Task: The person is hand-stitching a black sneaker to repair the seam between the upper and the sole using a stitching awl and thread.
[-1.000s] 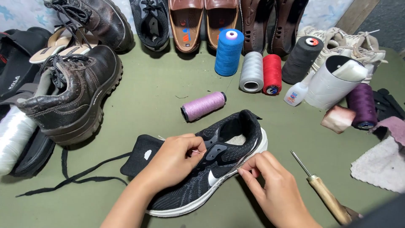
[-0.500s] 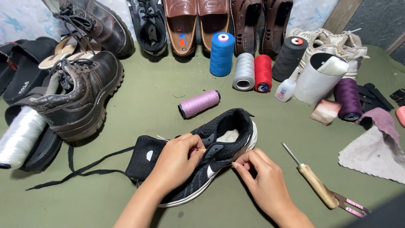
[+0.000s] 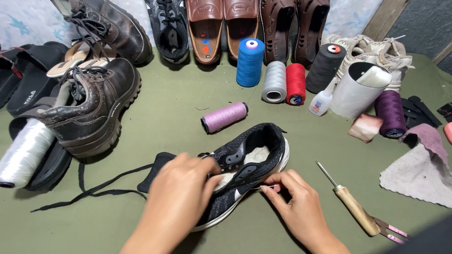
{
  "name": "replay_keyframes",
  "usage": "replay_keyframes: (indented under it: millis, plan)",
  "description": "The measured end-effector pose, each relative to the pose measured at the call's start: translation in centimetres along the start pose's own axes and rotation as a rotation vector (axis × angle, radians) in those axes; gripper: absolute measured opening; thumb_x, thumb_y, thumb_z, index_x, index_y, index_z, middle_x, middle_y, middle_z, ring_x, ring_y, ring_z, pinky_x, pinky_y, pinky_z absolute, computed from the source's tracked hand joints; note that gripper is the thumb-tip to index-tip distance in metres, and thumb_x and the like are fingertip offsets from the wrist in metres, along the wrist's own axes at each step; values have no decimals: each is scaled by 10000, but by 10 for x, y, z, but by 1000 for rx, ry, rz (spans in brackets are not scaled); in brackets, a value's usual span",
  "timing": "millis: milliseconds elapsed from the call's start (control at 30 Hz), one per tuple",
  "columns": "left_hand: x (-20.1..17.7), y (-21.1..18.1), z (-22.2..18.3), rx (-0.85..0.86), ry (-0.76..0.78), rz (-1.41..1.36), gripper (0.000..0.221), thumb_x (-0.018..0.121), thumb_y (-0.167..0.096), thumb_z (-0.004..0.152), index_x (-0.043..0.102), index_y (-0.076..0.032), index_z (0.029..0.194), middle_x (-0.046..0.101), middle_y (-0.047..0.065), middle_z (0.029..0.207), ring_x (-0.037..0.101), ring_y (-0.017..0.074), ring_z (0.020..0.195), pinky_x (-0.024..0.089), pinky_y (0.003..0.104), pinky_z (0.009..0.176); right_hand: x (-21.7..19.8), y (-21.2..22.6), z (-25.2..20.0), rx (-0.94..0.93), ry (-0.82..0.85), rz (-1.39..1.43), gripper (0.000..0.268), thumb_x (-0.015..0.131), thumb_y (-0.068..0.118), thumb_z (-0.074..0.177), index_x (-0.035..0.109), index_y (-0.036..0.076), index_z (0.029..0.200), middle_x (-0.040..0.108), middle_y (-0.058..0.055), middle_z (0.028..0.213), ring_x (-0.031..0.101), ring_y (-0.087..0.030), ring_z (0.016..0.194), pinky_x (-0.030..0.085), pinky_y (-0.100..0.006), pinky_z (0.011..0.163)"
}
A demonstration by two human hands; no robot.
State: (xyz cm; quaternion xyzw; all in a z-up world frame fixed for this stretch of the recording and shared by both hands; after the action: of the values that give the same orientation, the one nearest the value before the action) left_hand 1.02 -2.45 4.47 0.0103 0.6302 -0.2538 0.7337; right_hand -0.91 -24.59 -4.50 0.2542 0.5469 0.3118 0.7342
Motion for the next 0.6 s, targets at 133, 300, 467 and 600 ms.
replay_keyframes:
  millis: [133, 300, 467, 600]
  plan:
    - [-32, 45, -45, -179, 41, 77, 174, 672, -456, 913, 726, -311, 994, 795, -103, 820, 632, 188, 865, 508, 382, 759, 0, 2, 0, -37, -9, 9, 93, 780, 283, 871, 762, 218, 936, 620, 78, 785, 584, -78, 705, 467, -238, 691]
    - [-53, 172, -151, -616, -180, 764, 691, 706, -746, 596, 690, -534, 1254, 669, -90, 1315, 754, 162, 983, 631, 332, 956, 0, 3, 0, -41, -17, -19, 116, 793, 303, 850, 786, 227, 937, 660, 89, 797, 615, -68, 704, 476, -233, 684]
    - [-40, 11, -74, -142, -464, 290, 489, 778, -489, 727, 742, -281, 1168, 672, 13, 1310, 644, 308, 1084, 527, 463, 870, 2, 6, 0, -45, -12, -19, 111, 792, 289, 850, 787, 218, 935, 670, 82, 802, 620, -68, 712, 470, -237, 658]
    - [17, -46, -30, 33, -455, 53, 597, 929, -386, 682, 642, -110, 1127, 597, 83, 1127, 570, 326, 1146, 463, 494, 932, -2, 17, -5, -122, 10, 4, 143, 763, 254, 873, 766, 194, 1003, 725, 61, 889, 709, -87, 783, 533, -243, 769]
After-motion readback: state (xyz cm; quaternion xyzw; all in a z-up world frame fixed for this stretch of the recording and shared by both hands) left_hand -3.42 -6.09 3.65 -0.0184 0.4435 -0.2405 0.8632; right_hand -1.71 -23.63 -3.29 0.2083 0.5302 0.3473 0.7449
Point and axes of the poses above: each hand's wrist, its own z-axis towards the middle knuckle, its own x-axis out of the palm, y = z × x, the point moved 8 cm from there along z, towards the middle knuckle
